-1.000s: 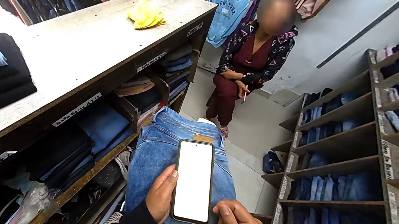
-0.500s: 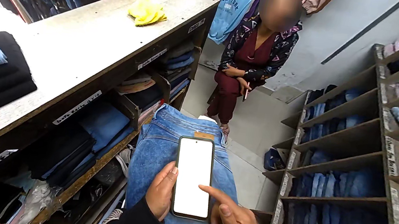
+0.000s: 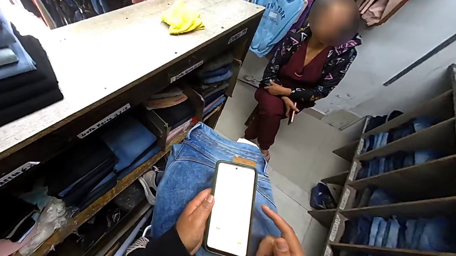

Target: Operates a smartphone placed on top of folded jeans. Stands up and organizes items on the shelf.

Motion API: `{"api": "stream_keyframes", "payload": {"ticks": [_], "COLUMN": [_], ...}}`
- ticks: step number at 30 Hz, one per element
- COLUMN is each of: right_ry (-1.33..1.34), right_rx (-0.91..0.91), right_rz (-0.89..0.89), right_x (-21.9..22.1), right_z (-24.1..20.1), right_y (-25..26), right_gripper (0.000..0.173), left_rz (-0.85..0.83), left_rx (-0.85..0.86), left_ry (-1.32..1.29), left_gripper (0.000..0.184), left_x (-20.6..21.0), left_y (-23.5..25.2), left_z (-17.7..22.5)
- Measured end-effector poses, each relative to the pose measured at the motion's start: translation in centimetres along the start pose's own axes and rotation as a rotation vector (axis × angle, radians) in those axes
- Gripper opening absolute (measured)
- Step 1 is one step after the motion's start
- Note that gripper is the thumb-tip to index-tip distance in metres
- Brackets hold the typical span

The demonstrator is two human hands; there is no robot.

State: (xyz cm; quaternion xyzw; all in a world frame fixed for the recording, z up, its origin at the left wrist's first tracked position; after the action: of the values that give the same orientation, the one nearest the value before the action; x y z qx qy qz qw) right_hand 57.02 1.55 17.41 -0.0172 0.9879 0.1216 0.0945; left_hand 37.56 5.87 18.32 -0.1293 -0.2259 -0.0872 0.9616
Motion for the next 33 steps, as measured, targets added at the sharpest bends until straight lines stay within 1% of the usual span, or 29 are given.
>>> {"api": "stream_keyframes", "payload": {"ticks": [4,8,12,16,24,27,33], "right_ry": [0.005,0.039,0.016,-0.049,-0.092,-0.089,-0.091], "right_rx": [0.039,0.055,0.100,0.154,0.168,0.185,0.180], "right_rz": [0.029,0.040,0.062,0.067,0.047,0.049,0.043], "right_x": [0.05,0.21,0.47,0.67,0.61,0.48,0.43], "right_z": [-0.24,-0.05,-0.14,-0.67,-0.12,-0.41,-0.18], "right_y": [0.11,0.25,0.30,0.47,0.07,0.56,0.45], "right_gripper": [0.055,0.047,0.038,0.038,0.034,0.033,0.030], "left_rz": [-0.023,-0.018,-0.003,-0.001,0.013,0.010,0.017], "left_rx": [0.004,-0.005,-0.005,0.009,0.007,0.021,-0.001], "left_ry": [-0.006,-0.020,-0.030,-0.022,0.003,0.006,0.001], "left_gripper": [0.046,0.045,0.045,0.046,0.047,0.046,0.046], "left_x": [-0.09,-0.12,0.05,0.06,0.07,0.24,0.29], "left_y": [0.06,-0.02,-0.12,-0.06,-0.47,0.00,-0.19], "left_z": [-0.15,-0.13,-0.01,0.13,-0.22,0.23,0.19]}}
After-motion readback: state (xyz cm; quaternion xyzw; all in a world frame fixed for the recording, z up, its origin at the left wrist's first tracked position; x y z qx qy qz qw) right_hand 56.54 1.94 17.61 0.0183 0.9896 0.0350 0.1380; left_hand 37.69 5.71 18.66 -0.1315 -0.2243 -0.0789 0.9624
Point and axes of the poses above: each hand's wrist, its own y-axis towards the middle knuckle, its own x-axis out of the palm, z = x × y, the point moved 1 cm from there along y, towards the middle knuckle, and after that the axes turned 5 degrees about y, right-handed, at the moved point
